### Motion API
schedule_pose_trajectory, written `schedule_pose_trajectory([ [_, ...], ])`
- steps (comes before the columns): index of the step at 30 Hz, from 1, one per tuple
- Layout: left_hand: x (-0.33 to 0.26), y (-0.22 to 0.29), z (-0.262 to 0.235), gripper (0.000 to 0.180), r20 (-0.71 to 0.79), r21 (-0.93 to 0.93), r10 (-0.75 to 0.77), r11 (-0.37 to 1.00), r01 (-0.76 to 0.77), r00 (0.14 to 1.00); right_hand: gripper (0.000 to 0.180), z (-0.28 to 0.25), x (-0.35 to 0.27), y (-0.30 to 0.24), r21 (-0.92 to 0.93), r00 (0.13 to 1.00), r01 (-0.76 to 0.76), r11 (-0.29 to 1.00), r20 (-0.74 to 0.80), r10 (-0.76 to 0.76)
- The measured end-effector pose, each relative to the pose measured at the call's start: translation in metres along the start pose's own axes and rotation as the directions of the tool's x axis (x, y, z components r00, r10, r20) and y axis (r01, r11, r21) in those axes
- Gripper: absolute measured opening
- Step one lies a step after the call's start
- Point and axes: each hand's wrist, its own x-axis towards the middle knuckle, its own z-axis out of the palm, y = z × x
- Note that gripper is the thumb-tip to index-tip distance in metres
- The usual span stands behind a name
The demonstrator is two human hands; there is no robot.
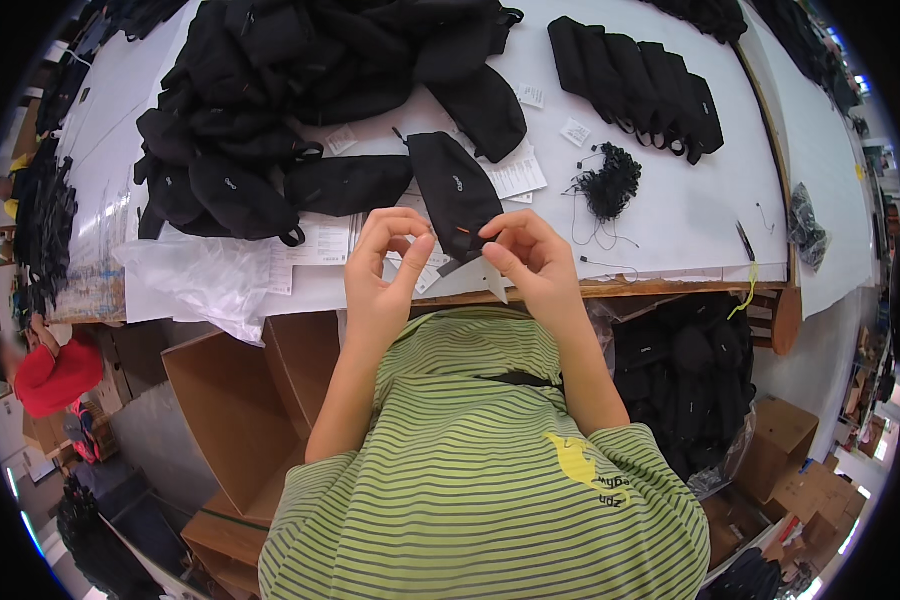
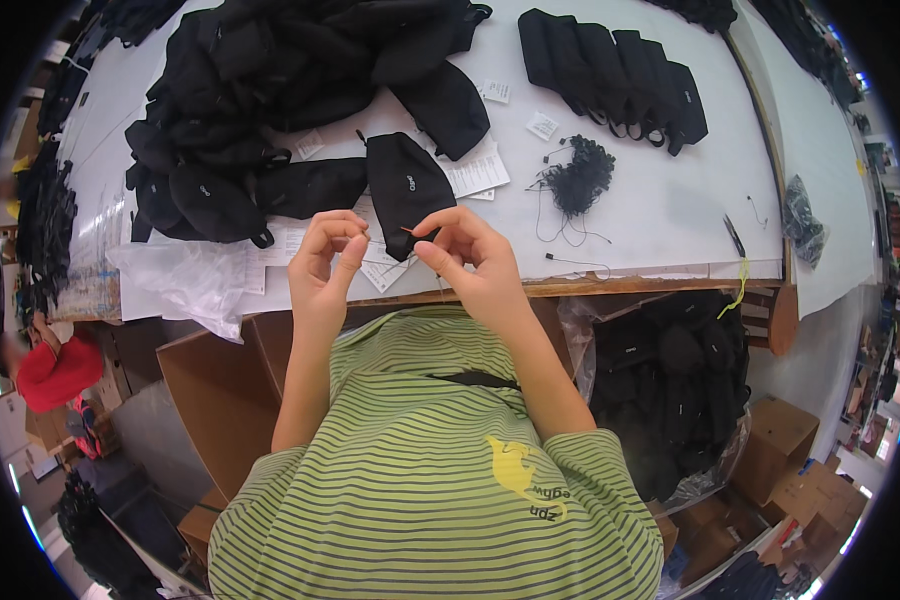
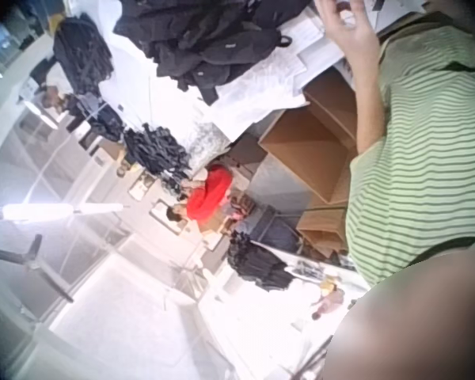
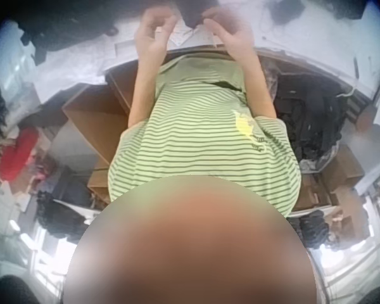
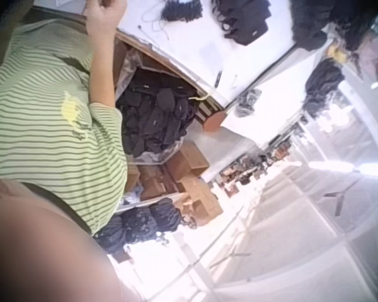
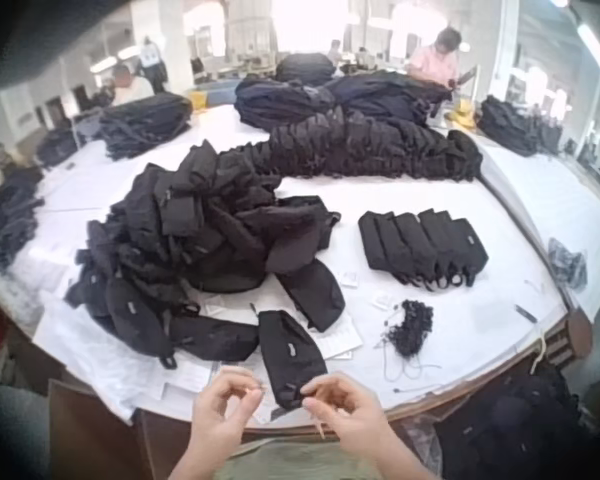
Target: Attaching identification tags and strings to black pouches in an assembly line setting.
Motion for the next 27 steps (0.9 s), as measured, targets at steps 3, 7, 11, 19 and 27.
schedule_pose_trajectory([
  [3, -0.001, 0.014, 0.001, 0.01, 0.071, -0.34, -0.187, 0.919, 0.2, 0.98, 0.011, -0.008, -0.001, 0.003, 0.198, 0.999, 0.035, 0.98, 0.01, -0.037],
  [7, 0.003, 0.004, 0.001, 0.012, 0.155, -0.3, -0.272, 0.903, 0.308, 0.95, 0.01, -0.005, 0.002, 0.016, 0.145, 1.0, 0.006, 0.989, 0.028, -0.011],
  [11, -0.006, -0.007, -0.001, 0.014, 0.265, 0.019, -0.314, 0.947, 0.32, 0.912, 0.011, -0.006, -0.002, 0.031, 0.101, 0.996, -0.082, 0.992, 0.052, 0.077],
  [19, -0.025, -0.026, 0.012, 0.026, 0.321, 0.411, -0.305, 0.898, 0.158, 0.897, 0.012, -0.011, -0.008, 0.052, 0.296, 0.99, -0.136, 0.945, 0.007, 0.14],
  [27, -0.026, -0.027, 0.018, 0.017, 0.263, 0.304, -0.333, 0.919, 0.25, 0.906, 0.017, -0.007, -0.014, 0.043, -0.262, 0.998, -0.037, 0.964, 0.04, 0.049],
])
